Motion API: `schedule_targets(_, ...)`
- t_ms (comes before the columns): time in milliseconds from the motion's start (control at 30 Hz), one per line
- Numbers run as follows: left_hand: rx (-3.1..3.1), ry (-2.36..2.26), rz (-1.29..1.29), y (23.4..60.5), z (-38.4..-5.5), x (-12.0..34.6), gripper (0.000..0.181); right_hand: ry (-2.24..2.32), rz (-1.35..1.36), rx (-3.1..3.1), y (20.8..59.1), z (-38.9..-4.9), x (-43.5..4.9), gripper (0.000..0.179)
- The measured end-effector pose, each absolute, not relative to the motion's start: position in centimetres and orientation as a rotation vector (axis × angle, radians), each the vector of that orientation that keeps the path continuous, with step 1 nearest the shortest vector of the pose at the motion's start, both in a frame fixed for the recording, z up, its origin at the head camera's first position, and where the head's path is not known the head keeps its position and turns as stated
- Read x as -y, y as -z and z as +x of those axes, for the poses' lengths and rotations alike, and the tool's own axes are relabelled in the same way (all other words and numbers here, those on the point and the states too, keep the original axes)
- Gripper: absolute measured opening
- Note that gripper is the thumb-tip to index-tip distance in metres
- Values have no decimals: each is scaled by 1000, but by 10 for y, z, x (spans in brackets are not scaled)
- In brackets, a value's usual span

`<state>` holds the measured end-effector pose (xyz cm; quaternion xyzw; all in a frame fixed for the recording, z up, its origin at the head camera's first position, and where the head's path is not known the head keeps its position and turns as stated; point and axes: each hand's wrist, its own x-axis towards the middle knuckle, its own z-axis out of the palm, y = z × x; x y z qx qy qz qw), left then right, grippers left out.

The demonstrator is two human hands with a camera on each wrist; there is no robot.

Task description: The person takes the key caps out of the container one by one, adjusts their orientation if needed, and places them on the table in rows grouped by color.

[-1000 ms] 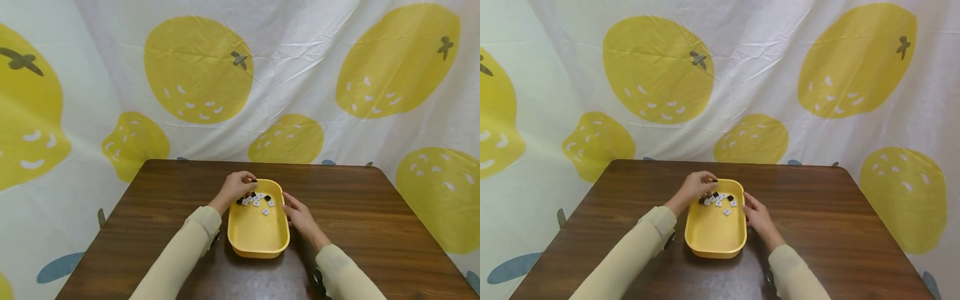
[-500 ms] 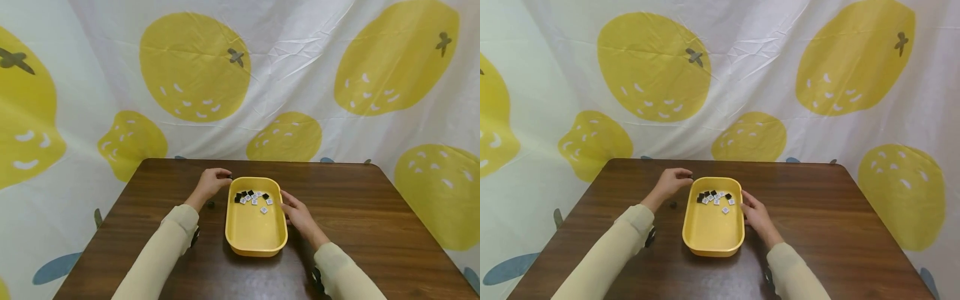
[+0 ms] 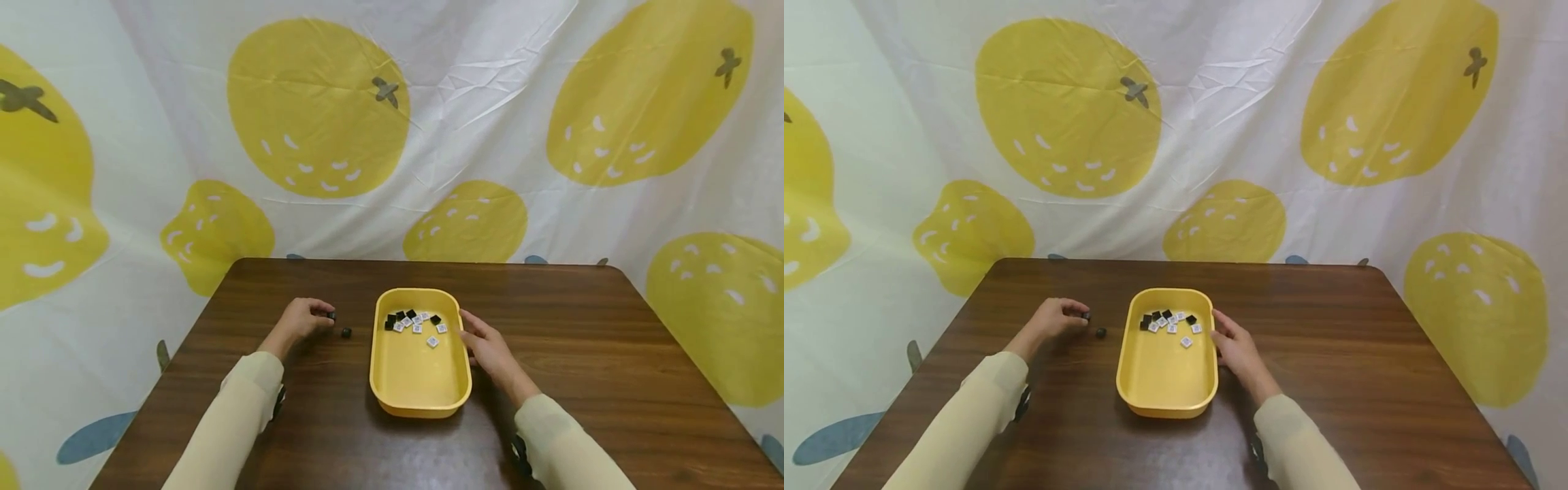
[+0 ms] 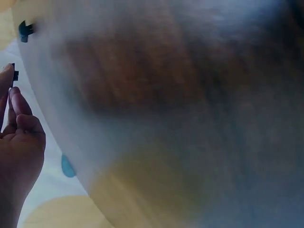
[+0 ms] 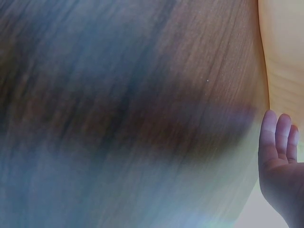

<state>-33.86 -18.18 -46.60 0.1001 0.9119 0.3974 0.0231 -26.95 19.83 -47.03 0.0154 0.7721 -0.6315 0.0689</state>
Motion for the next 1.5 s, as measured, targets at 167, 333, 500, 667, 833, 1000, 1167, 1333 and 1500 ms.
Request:
schedule_targets(167,-2815,-1177,261,476,-336,183,21,1889,54,-2337,471,-269,-199,53)
schedule_targets(333,-2820,-1133,241,483,-334,179,19,1892,51,-2336,471,-269,-199,53)
schedule_targets(500,-2812,-1160,242,484,-332,175,17,1900,40,-2331,471,-270,-199,53)
schedule_targets(667,-2793,-1206,246,484,-331,172,17,1898,24,-2337,471,-272,-200,53)
schedule_targets(833,-2783,-1201,252,485,-332,169,18,1898,29,-2341,471,-273,-201,53)
schedule_targets(1000,-2755,-1223,261,484,-333,171,29,1893,28,-2345,470,-273,-202,53)
schedule_targets(1167,-2756,-1249,270,482,-334,175,34,1892,27,-2353,470,-271,-202,53)
schedule_targets(1333,-2773,-1294,237,476,-334,172,35,1881,41,-2362,471,-271,-201,53)
schedule_targets(1500,-2805,-1354,257,465,-336,159,37,1891,45,-2354,472,-270,-200,53)
